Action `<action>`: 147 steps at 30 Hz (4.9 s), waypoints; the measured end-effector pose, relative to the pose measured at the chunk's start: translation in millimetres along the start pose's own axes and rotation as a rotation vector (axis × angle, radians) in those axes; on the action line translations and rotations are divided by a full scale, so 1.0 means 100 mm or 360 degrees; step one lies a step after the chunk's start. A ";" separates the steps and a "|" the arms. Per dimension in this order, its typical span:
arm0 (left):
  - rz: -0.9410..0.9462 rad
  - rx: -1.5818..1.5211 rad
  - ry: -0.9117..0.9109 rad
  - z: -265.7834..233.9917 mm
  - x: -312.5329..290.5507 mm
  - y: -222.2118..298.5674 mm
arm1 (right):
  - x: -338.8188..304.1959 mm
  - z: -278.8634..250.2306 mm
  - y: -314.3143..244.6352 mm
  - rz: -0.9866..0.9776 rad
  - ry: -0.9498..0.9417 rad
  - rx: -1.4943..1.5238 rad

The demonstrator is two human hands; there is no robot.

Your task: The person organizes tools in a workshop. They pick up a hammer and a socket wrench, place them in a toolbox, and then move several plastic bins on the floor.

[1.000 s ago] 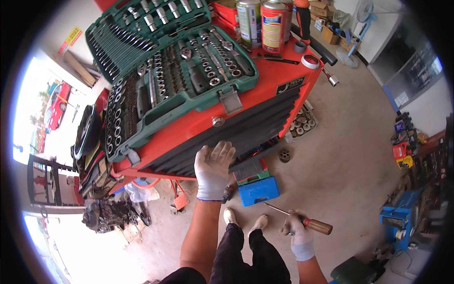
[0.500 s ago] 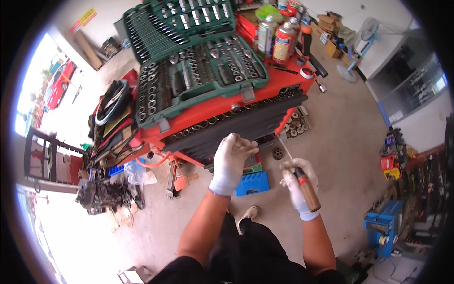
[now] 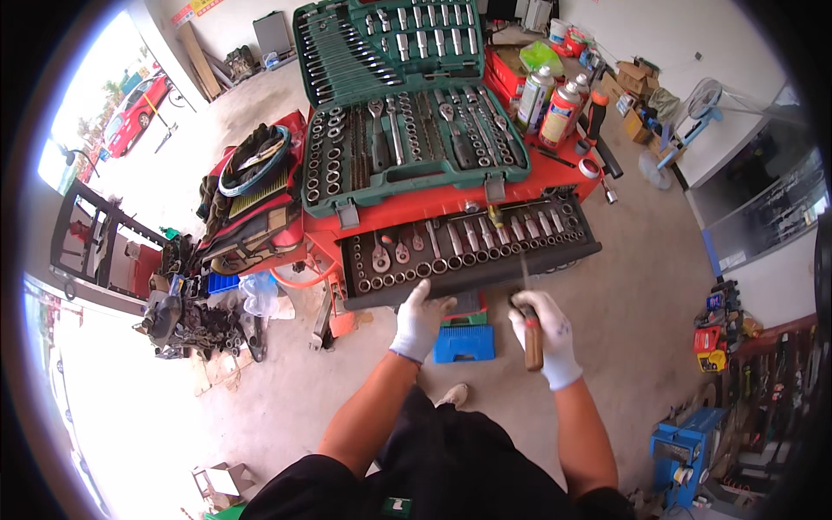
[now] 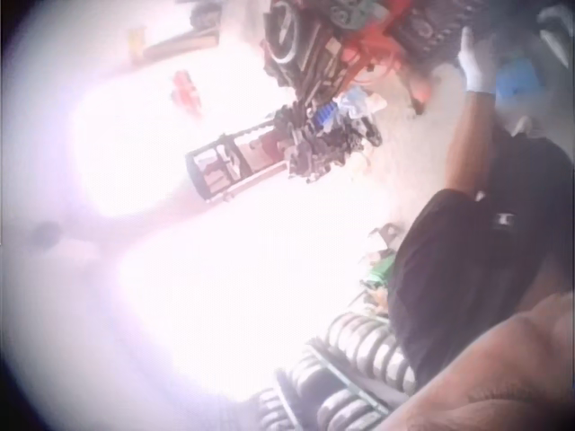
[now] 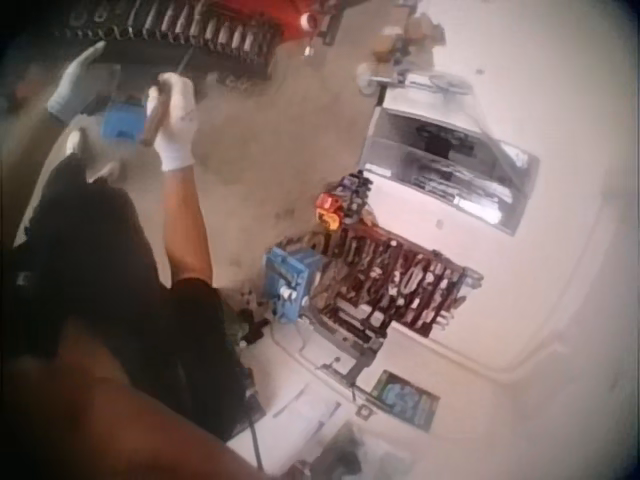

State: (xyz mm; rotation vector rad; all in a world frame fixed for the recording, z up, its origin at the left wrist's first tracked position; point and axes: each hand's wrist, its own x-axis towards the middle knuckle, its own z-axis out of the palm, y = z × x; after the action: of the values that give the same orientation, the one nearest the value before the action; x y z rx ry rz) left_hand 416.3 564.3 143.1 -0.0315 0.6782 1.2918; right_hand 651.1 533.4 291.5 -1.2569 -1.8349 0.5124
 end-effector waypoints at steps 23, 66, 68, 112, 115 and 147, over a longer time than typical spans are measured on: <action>-0.0172 0.1085 -0.0032 -0.29 -1.07 0.18 | 1.10 0.74 0.39 0.1240 -0.0395 0.1537; -0.0229 0.0827 -0.0333 0.01 0.75 1.27 | 3.89 3.02 -0.92 -0.0291 -0.1024 -0.0787; -0.0231 0.0777 -0.0320 0.03 0.75 1.24 | 3.84 2.96 -0.97 -0.0146 -0.1036 -0.0746; -0.0462 0.2440 0.0576 -1.28 -0.17 0.32 | -0.63 -0.03 2.17 0.1264 -0.0523 -0.0090; -0.1043 0.2291 0.1127 -2.05 -0.93 0.11 | -1.02 -0.26 2.88 0.1621 -0.0325 0.0287; -0.0878 0.1228 0.1707 -4.20 -3.94 -0.79 | -2.28 0.44 2.02 0.2225 -0.1051 0.0026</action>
State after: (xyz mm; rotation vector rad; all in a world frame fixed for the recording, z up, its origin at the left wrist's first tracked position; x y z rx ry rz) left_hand 255.2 34.3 -34.7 -0.2721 1.8944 0.3295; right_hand 763.8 416.9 29.5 -2.4452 -1.0671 1.8239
